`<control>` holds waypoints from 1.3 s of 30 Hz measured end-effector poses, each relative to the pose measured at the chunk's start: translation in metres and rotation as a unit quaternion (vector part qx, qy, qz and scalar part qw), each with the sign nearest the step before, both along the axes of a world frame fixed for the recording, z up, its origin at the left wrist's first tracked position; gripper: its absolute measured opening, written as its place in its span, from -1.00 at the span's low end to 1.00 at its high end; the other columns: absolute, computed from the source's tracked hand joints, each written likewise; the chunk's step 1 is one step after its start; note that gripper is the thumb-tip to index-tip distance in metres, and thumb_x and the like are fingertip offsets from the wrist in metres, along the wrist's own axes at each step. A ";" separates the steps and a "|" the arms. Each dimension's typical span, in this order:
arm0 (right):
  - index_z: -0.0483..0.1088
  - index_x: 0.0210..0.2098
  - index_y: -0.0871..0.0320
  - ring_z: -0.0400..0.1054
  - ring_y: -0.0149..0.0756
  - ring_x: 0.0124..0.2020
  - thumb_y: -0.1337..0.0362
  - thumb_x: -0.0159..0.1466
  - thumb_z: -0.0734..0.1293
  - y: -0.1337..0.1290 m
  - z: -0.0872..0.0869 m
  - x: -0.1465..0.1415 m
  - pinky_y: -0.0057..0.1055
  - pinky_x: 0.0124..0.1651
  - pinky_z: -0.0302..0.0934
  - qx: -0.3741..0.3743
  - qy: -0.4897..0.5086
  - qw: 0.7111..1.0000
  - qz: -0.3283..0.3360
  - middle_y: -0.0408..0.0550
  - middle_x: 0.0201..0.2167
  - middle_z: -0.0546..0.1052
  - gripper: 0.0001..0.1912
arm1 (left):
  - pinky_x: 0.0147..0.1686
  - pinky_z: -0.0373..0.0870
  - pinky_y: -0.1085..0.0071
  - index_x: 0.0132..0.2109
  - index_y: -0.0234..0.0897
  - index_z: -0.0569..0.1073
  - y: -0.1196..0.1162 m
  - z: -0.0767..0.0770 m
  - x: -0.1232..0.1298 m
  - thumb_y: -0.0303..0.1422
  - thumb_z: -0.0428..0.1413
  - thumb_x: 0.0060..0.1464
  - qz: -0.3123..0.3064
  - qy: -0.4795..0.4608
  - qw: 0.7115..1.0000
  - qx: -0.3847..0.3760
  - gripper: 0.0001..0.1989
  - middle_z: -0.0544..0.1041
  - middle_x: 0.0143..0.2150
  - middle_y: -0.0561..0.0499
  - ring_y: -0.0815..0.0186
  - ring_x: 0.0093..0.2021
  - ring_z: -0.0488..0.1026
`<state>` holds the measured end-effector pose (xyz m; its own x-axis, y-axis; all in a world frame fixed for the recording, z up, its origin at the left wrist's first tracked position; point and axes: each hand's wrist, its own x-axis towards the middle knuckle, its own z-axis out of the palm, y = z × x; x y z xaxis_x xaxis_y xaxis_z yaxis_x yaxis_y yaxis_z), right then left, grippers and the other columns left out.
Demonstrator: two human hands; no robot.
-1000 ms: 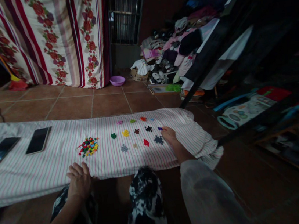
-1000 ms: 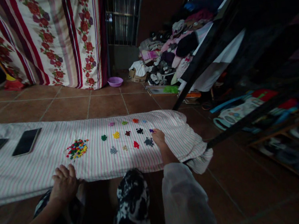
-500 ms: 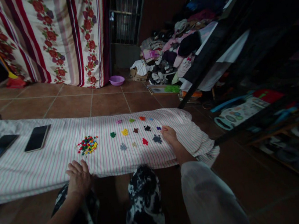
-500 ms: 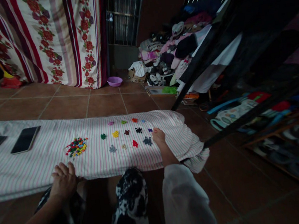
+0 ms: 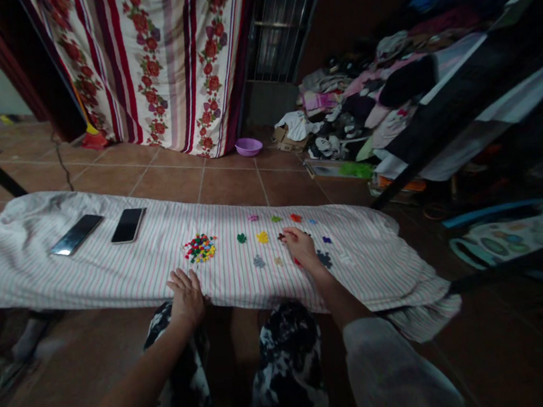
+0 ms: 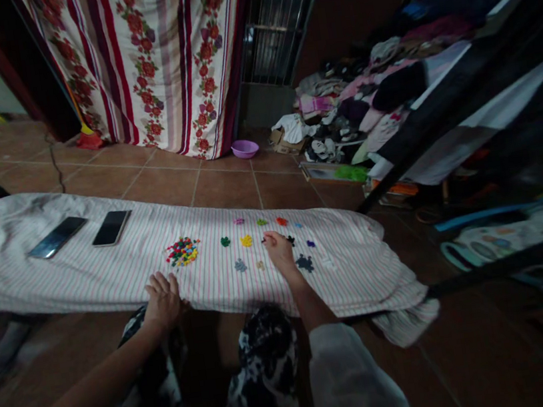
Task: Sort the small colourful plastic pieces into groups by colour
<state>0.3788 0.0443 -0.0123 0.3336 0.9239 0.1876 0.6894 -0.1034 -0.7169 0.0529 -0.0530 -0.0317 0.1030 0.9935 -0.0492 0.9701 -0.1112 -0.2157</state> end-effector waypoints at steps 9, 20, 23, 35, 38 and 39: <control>0.55 -0.24 0.09 0.43 -0.33 -0.25 0.40 0.17 0.23 0.010 0.003 -0.129 -0.39 -0.08 0.27 0.021 -0.018 0.970 0.243 -0.10 -0.32 0.58 -0.72 | 0.17 -0.05 -0.29 0.30 -0.69 0.09 -0.002 -0.005 -0.003 -0.24 0.02 0.12 0.002 -0.069 0.998 0.012 -0.27 0.05 0.29 -0.69 -0.35 0.32 0.00; 0.59 -0.23 0.06 0.41 -0.31 -0.20 0.41 0.24 0.24 0.036 -0.003 -0.208 -0.44 -0.04 0.22 -0.048 -0.132 0.943 0.302 -0.08 -0.28 0.56 -0.72 | 0.17 -0.04 -0.25 0.30 -0.68 0.09 0.001 0.002 0.000 -0.20 0.06 0.11 0.002 -0.027 1.000 -0.009 -0.24 0.08 0.28 -0.69 -0.38 0.30 0.05; 0.59 -0.22 0.06 0.41 -0.30 -0.21 0.41 0.25 0.23 0.042 -0.008 -0.213 -0.45 -0.07 0.21 -0.073 -0.163 0.944 0.278 -0.05 -0.26 0.54 -0.70 | 0.16 -0.04 -0.25 0.30 -0.66 0.09 0.002 0.001 0.000 -0.18 0.06 0.11 0.000 -0.017 1.000 -0.009 -0.23 0.09 0.28 -0.67 -0.38 0.30 0.06; 0.55 -0.18 0.11 0.38 -0.33 -0.15 0.31 0.31 0.17 0.060 -0.003 -0.222 -0.52 -0.10 0.15 -0.151 -0.217 0.941 0.213 0.01 -0.15 0.52 -0.69 | 0.16 0.00 -0.21 0.32 -0.59 0.09 0.003 -0.006 0.000 -0.13 0.04 0.13 0.001 0.025 1.000 -0.008 -0.23 0.12 0.29 -0.61 -0.34 0.29 0.09; 0.55 -0.17 0.11 0.38 -0.33 -0.14 0.33 0.30 0.17 0.062 -0.001 -0.224 -0.51 -0.11 0.15 -0.158 -0.215 0.945 0.189 0.03 -0.12 0.51 -0.69 | 0.16 -0.01 -0.21 0.32 -0.59 0.09 0.003 -0.007 0.000 -0.13 0.05 0.12 -0.001 0.025 1.000 -0.007 -0.22 0.11 0.29 -0.61 -0.35 0.29 0.09; 0.54 -0.17 0.10 0.38 -0.33 -0.14 0.33 0.30 0.17 0.062 0.000 -0.224 -0.50 -0.11 0.15 -0.159 -0.214 0.946 0.185 0.03 -0.11 0.51 -0.69 | 0.16 -0.01 -0.21 0.32 -0.59 0.09 0.003 -0.006 0.000 -0.12 0.05 0.12 -0.002 0.025 1.000 -0.007 -0.22 0.12 0.29 -0.61 -0.35 0.29 0.09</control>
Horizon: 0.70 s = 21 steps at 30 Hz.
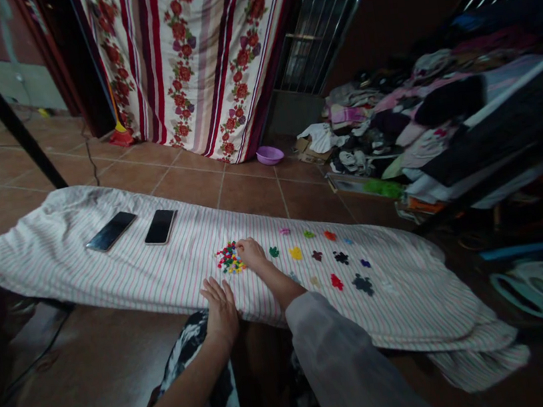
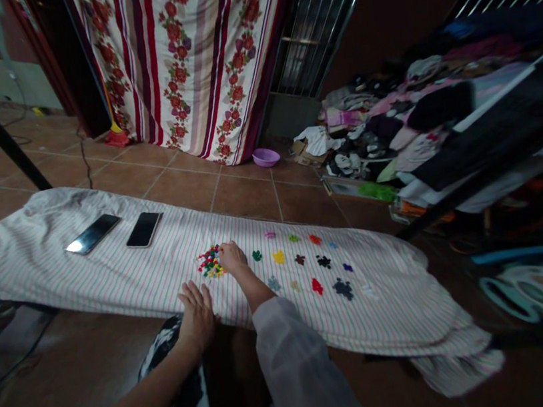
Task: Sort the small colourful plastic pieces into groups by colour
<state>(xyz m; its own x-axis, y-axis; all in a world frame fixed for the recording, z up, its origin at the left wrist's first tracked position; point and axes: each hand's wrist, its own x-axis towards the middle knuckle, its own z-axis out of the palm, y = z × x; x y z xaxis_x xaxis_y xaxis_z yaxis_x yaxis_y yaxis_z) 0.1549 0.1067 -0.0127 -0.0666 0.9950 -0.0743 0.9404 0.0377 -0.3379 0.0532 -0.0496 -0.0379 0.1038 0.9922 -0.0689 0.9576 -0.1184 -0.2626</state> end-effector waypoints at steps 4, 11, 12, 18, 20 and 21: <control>0.55 -0.19 0.08 0.38 -0.34 -0.14 0.33 0.29 0.19 0.002 -0.001 -0.002 -0.50 -0.12 0.15 -0.004 0.004 1.000 -0.007 0.01 -0.12 0.51 -0.71 | 0.16 -0.01 -0.23 0.32 -0.58 0.10 0.000 0.002 0.000 -0.13 0.05 0.12 0.001 -0.007 1.000 0.002 -0.23 0.13 0.29 -0.59 -0.34 0.29 0.10; 0.53 -0.12 0.04 0.40 -0.30 -0.15 0.31 0.26 0.21 0.010 -0.006 -0.009 -0.46 -0.14 0.18 -0.009 0.001 1.000 -0.013 -0.02 -0.13 0.51 -0.71 | 0.18 -0.03 -0.24 0.30 -0.62 0.12 0.000 -0.001 0.000 -0.17 0.08 0.10 0.002 -0.045 0.999 0.017 -0.24 0.12 0.28 -0.62 -0.35 0.29 0.09; 0.52 -0.12 0.04 0.40 -0.30 -0.14 0.31 0.26 0.21 0.011 -0.006 -0.010 -0.45 -0.14 0.18 -0.011 -0.003 1.000 -0.016 -0.01 -0.13 0.51 -0.71 | 0.18 -0.03 -0.25 0.30 -0.62 0.12 0.000 -0.002 0.000 -0.18 0.08 0.10 0.001 -0.049 0.999 0.018 -0.25 0.12 0.28 -0.63 -0.35 0.29 0.08; 0.50 -0.18 0.06 0.40 -0.30 -0.16 0.31 0.28 0.21 0.014 -0.007 -0.012 -0.44 -0.18 0.17 -0.010 0.000 1.000 -0.028 -0.01 -0.14 0.50 -0.76 | 0.16 0.01 -0.23 0.30 -0.59 0.14 0.001 -0.004 0.000 -0.18 0.07 0.10 -0.001 -0.031 0.999 0.020 -0.27 0.15 0.28 -0.59 -0.34 0.29 0.10; 0.50 -0.21 0.07 0.40 -0.30 -0.19 0.31 0.28 0.20 0.013 -0.009 -0.010 -0.44 -0.20 0.16 0.001 0.005 1.000 -0.027 -0.01 -0.17 0.51 -0.76 | 0.16 0.00 -0.24 0.30 -0.58 0.15 0.000 -0.005 0.000 -0.19 0.06 0.11 -0.002 -0.035 0.999 0.021 -0.28 0.16 0.28 -0.57 -0.32 0.28 0.11; 0.50 -0.23 0.08 0.40 -0.30 -0.20 0.31 0.28 0.20 0.013 -0.010 -0.009 -0.44 -0.21 0.16 0.010 0.012 1.000 -0.025 -0.01 -0.19 0.51 -0.77 | 0.16 0.00 -0.24 0.29 -0.58 0.15 0.000 -0.005 0.000 -0.19 0.06 0.11 -0.002 -0.038 0.999 0.024 -0.28 0.17 0.28 -0.57 -0.32 0.29 0.12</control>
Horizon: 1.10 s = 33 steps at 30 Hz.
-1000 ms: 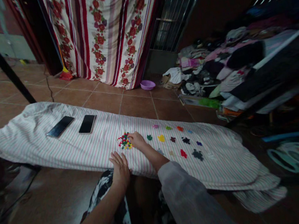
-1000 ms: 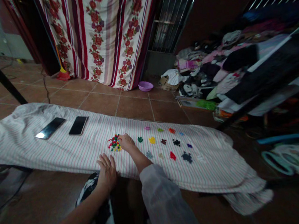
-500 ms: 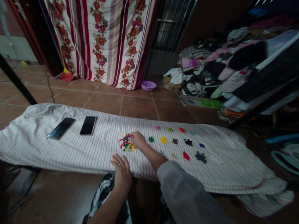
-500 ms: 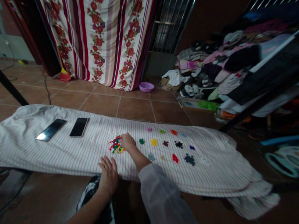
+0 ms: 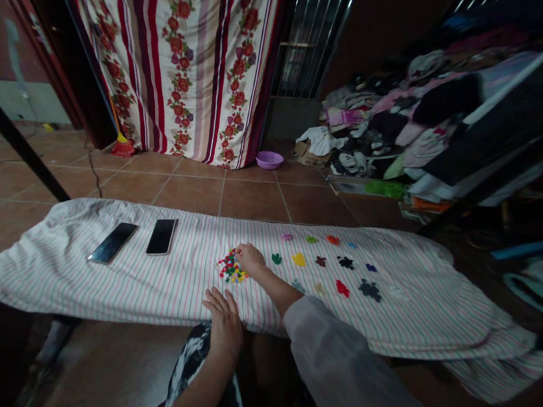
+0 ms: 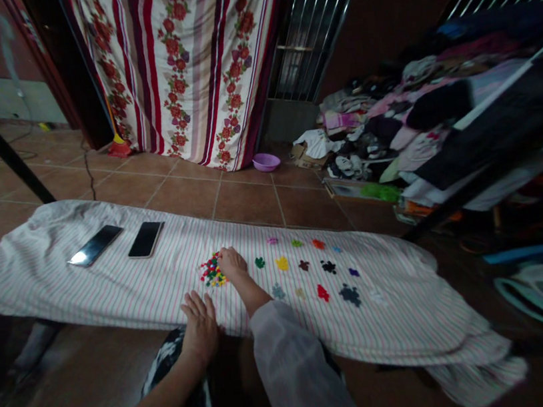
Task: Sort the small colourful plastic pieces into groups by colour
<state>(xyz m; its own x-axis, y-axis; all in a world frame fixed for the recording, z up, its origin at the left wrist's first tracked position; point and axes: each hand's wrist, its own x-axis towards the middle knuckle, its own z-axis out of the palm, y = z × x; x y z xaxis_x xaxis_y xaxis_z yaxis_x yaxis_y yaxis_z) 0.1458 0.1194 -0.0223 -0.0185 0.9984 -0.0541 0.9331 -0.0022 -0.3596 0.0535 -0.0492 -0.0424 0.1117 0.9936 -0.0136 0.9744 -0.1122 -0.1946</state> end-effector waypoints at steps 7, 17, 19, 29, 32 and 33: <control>0.48 -0.33 0.11 0.40 -0.34 -0.27 0.35 0.20 0.25 -0.002 -0.009 0.015 -0.49 -0.19 0.18 0.059 0.110 0.992 0.019 -0.09 -0.33 0.56 -0.85 | 0.15 0.02 -0.22 0.30 -0.60 0.13 -0.001 0.003 0.000 -0.20 0.06 0.10 0.003 0.022 1.000 -0.005 -0.27 0.14 0.27 -0.62 -0.35 0.27 0.12; 0.47 -0.33 0.10 0.45 -0.36 -0.29 0.37 0.12 0.31 -0.022 -0.014 0.042 -0.50 -0.19 0.25 0.073 0.204 0.976 -0.017 -0.15 -0.35 0.58 -0.87 | 0.13 0.02 -0.28 0.29 -0.64 0.14 -0.004 0.011 -0.001 -0.24 0.00 0.12 -0.006 0.034 0.999 -0.007 -0.31 0.16 0.25 -0.65 -0.35 0.26 0.15; 0.46 -0.30 0.09 0.44 -0.37 -0.30 0.38 0.12 0.29 -0.027 -0.014 0.051 -0.51 -0.21 0.25 0.063 0.200 0.978 -0.024 -0.17 -0.35 0.58 -0.83 | 0.12 0.04 -0.28 0.28 -0.68 0.14 -0.005 0.013 -0.001 -0.25 -0.03 0.13 -0.014 0.040 0.999 -0.007 -0.31 0.15 0.24 -0.68 -0.36 0.25 0.16; 0.47 -0.13 0.05 0.42 -0.39 -0.24 0.41 0.16 0.23 -0.052 -0.010 0.108 -0.51 -0.16 0.25 0.058 0.182 0.978 -0.078 -0.18 -0.27 0.57 -0.67 | 0.11 0.08 -0.23 0.27 -0.79 0.10 -0.009 0.021 0.001 -0.28 -0.04 0.13 -0.019 0.034 0.999 -0.010 -0.30 0.14 0.22 -0.76 -0.39 0.23 0.18; 0.50 -0.16 0.05 0.42 -0.37 -0.22 0.41 0.16 0.20 -0.060 -0.005 0.134 -0.50 -0.13 0.25 0.075 0.173 0.979 -0.080 -0.17 -0.26 0.57 -0.67 | 0.07 0.17 -0.14 0.27 -0.78 0.10 -0.011 0.025 0.002 -0.28 -0.07 0.16 -0.029 0.074 0.997 -0.006 -0.32 0.16 0.21 -0.76 -0.37 0.20 0.23; 0.51 -0.18 0.06 0.42 -0.36 -0.21 0.42 0.16 0.20 -0.063 -0.004 0.144 -0.49 -0.11 0.26 0.082 0.172 0.978 -0.086 -0.15 -0.24 0.57 -0.67 | 0.05 0.19 -0.12 0.27 -0.76 0.10 -0.011 0.026 0.002 -0.28 -0.08 0.16 -0.030 0.085 0.996 -0.007 -0.33 0.16 0.21 -0.75 -0.36 0.19 0.24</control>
<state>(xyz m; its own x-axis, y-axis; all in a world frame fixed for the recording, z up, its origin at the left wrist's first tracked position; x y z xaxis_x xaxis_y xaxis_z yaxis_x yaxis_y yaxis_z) 0.2893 0.0565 -0.0263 0.1621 0.9829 0.0870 0.7480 -0.0649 -0.6605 0.0554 -0.0602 -0.0168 0.1659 0.9848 -0.0514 0.9193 -0.1733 -0.3535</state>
